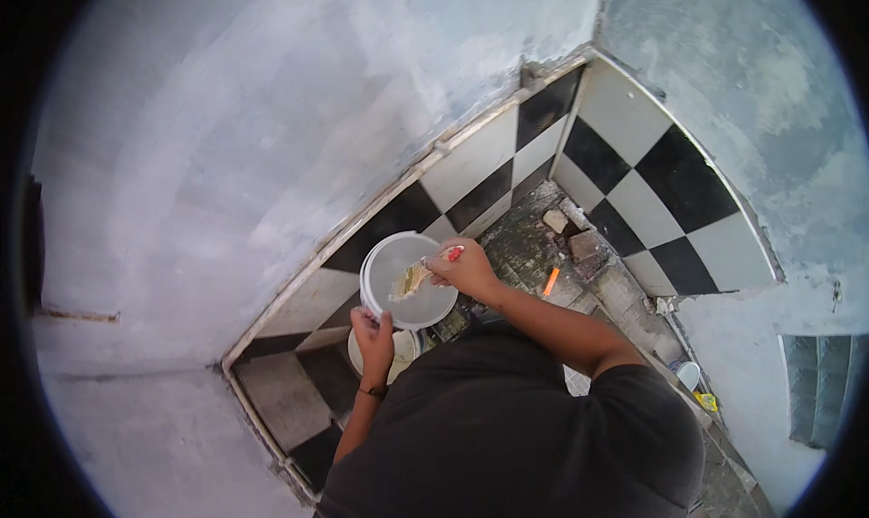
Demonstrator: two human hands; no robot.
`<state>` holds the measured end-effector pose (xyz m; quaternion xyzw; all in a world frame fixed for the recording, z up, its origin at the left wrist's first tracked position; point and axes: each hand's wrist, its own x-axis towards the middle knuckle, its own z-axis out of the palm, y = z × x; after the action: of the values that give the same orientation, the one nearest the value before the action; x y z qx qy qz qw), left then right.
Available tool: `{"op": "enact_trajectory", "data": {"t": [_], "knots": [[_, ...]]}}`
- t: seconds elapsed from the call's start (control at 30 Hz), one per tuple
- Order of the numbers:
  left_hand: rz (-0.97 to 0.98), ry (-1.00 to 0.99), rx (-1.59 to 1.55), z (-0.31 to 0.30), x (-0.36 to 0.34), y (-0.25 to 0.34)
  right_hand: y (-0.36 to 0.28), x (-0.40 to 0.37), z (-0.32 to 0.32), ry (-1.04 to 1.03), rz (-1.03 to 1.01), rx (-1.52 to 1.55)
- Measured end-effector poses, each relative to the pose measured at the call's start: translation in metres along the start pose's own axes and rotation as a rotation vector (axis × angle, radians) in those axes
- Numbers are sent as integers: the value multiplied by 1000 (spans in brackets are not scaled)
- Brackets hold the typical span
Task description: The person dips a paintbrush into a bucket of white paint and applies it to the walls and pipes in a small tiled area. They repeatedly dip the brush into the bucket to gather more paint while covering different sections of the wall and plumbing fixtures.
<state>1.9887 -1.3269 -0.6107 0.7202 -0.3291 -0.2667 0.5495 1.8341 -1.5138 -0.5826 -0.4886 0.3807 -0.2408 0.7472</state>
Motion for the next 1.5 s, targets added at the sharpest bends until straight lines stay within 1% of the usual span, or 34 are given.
{"op": "enact_trajectory", "data": {"t": [0.03,0.1,0.13,0.17,0.23,0.27,0.3,0.33,0.37,0.4,0.5,0.53,0.6,0.63,0.7,0.73,0.77,0.83,0.9,0.93,1.0,1.03,1.1,1.13,1.17,1.23,1.27,1.3,1.33,1.37,1.43,1.47,1.5], "knots": [[-51,9,-46,1,2,-9,-7,-4,-12,27,-17,0],[-143,45,-241,7,2,12,-19,-11,-33,108,82,250],[-181,30,-292,5,3,6,-22,-15,-43,128,55,299],[-165,4,-291,6,5,7,-23,-16,-54,147,33,309],[-215,14,-433,8,8,14,-18,-11,-76,264,-41,594],[-201,-7,-427,10,9,19,-16,-4,-86,318,-111,650],[-236,6,-455,12,10,26,-22,4,-93,327,-131,664],[-270,20,-481,13,12,32,-30,12,-101,430,-218,707],[-255,3,-472,13,12,36,-38,22,-110,532,-302,749],[-271,-3,-462,12,12,40,-45,38,-118,593,-386,817],[-271,-30,-425,10,14,43,-66,87,-143,760,-524,855],[-280,-21,-407,10,15,43,-72,103,-151,766,-534,875],[-295,-2,-369,8,17,44,-79,133,-163,890,-601,754],[-284,-9,-357,7,17,45,-77,144,-164,894,-607,771],[-286,9,-361,5,17,49,-83,158,-158,954,-641,684],[-276,9,-357,5,16,51,-78,159,-152,968,-601,615],[-271,8,-351,4,17,52,-70,160,-144,969,-601,624],[-287,29,-338,3,16,53,-43,162,-128,921,-505,239],[-291,23,-323,3,16,47,-19,162,-99,819,-549,308],[-290,22,-310,3,19,47,-22,153,-91,826,-552,312],[-293,13,-312,6,21,48,-42,129,-80,740,-469,614],[-302,14,-316,7,22,49,-44,132,-88,743,-475,616],[-307,20,-307,9,22,51,-48,145,-120,871,-485,398],[-317,31,-297,9,22,51,-55,153,-138,907,-546,310],[-316,29,-298,8,21,49,-68,159,-151,908,-547,309],[-321,35,-257,5,21,46,-90,166,-168,982,-683,384],[-318,38,-259,6,20,48,-90,169,-172,977,-685,384],[-314,40,-271,6,18,50,-89,170,-175,1002,-761,306],[-310,43,-283,7,17,51,-89,174,-177,1023,-837,227],[-309,51,-285,5,15,48,-89,174,-171,1014,-837,227],[-320,29,-263,1,12,39,-80,166,-155,1028,-920,198],[-322,32,-259,-1,11,38,-79,147,-144,904,-711,235],[-330,22,-243,-2,11,36,-72,147,-131,925,-779,61]]}}
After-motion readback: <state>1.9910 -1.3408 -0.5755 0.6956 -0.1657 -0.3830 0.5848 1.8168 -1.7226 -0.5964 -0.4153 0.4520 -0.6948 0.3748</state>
